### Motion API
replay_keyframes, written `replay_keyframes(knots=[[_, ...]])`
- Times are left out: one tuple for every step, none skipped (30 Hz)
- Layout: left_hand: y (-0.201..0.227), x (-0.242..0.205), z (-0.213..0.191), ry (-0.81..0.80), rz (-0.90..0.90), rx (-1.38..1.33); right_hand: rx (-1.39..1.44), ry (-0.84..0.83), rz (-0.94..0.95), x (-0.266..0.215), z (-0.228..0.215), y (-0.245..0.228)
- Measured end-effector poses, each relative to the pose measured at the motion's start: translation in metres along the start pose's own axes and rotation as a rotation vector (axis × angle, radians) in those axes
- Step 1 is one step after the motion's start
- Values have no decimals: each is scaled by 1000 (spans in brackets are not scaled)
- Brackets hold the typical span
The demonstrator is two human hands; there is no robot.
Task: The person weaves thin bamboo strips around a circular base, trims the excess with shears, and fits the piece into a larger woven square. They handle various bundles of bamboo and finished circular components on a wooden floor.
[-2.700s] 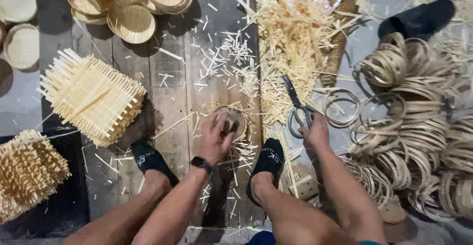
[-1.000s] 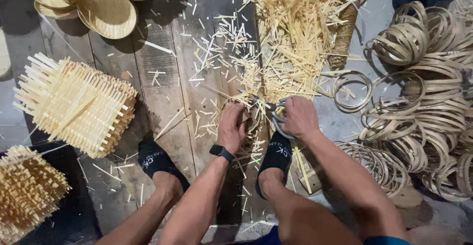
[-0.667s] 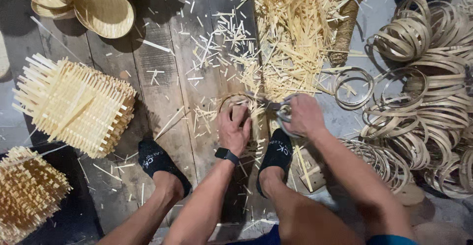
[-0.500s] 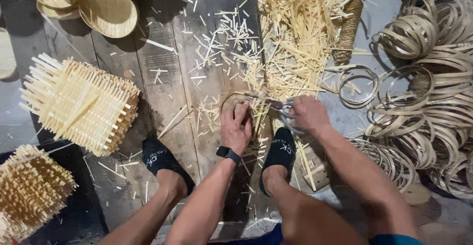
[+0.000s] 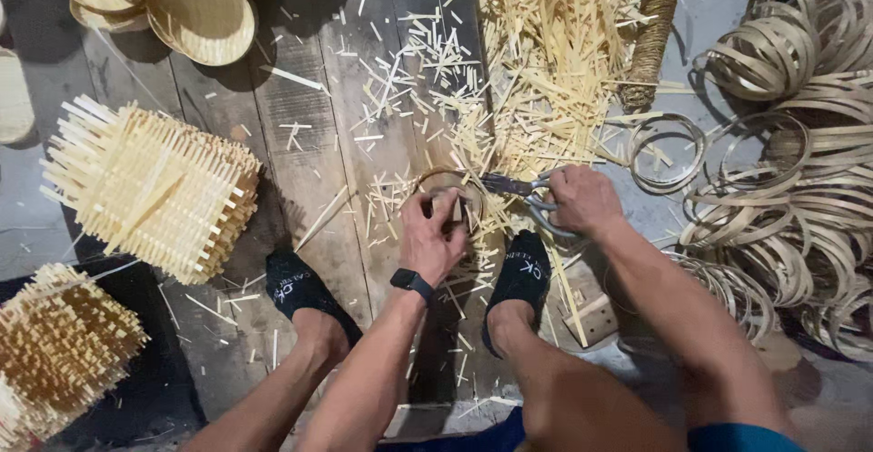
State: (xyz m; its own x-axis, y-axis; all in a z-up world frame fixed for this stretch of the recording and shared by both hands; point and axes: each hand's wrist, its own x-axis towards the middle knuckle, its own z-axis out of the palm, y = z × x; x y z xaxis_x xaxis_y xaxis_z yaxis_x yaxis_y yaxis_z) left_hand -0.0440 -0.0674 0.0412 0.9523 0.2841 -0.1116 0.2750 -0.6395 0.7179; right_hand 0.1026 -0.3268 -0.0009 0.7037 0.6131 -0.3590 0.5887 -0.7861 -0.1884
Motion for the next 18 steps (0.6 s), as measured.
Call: replay_keyframes(knots=[[2, 0, 5, 21, -2, 1, 14, 16, 0, -1, -3, -1], [5, 1, 10, 43, -6, 5, 29, 34, -2, -1, -7, -6], [6, 1, 14, 65, -10, 8, 44, 51, -5, 1, -11, -13], [5, 1, 16, 75, 20, 11, 19, 57, -7, 5, -13, -24], [5, 0, 17, 85, 51, 13, -6, 63, -10, 9, -13, -34], [4, 0, 17, 91, 84, 17, -29, 70, -7, 9, -12, -38], [4, 0, 16, 89, 85, 26, -1, 62, -4, 10, -11, -37], [3, -1, 15, 85, 85, 37, 29, 53, 0, 10, -8, -33], [2, -1, 12, 82, 86, 47, 60, 45, 3, 9, -4, -28], [2, -1, 10, 65, 42, -13, 43, -20, 26, 7, -3, -19], [0, -1, 8, 47, -2, -73, 27, -85, 48, 5, -4, -9], [0, -2, 8, 30, -50, -136, 8, -155, 69, 4, -4, -4], [-1, -2, 9, 73, -28, -132, 19, -69, 31, 4, -4, -4], [-1, -1, 12, 114, -6, -128, 29, 17, -6, 2, -7, -4], [-1, -1, 15, 155, 17, -125, 40, 102, -42, 1, -10, -5], [-2, -1, 16, 111, 1, -153, 32, 163, -67, 2, -12, -12], [-3, -1, 15, 67, -16, -181, 24, 223, -93, 4, -12, -22], [-4, -1, 14, 24, -32, -206, 18, 285, -120, 7, -12, -28]])
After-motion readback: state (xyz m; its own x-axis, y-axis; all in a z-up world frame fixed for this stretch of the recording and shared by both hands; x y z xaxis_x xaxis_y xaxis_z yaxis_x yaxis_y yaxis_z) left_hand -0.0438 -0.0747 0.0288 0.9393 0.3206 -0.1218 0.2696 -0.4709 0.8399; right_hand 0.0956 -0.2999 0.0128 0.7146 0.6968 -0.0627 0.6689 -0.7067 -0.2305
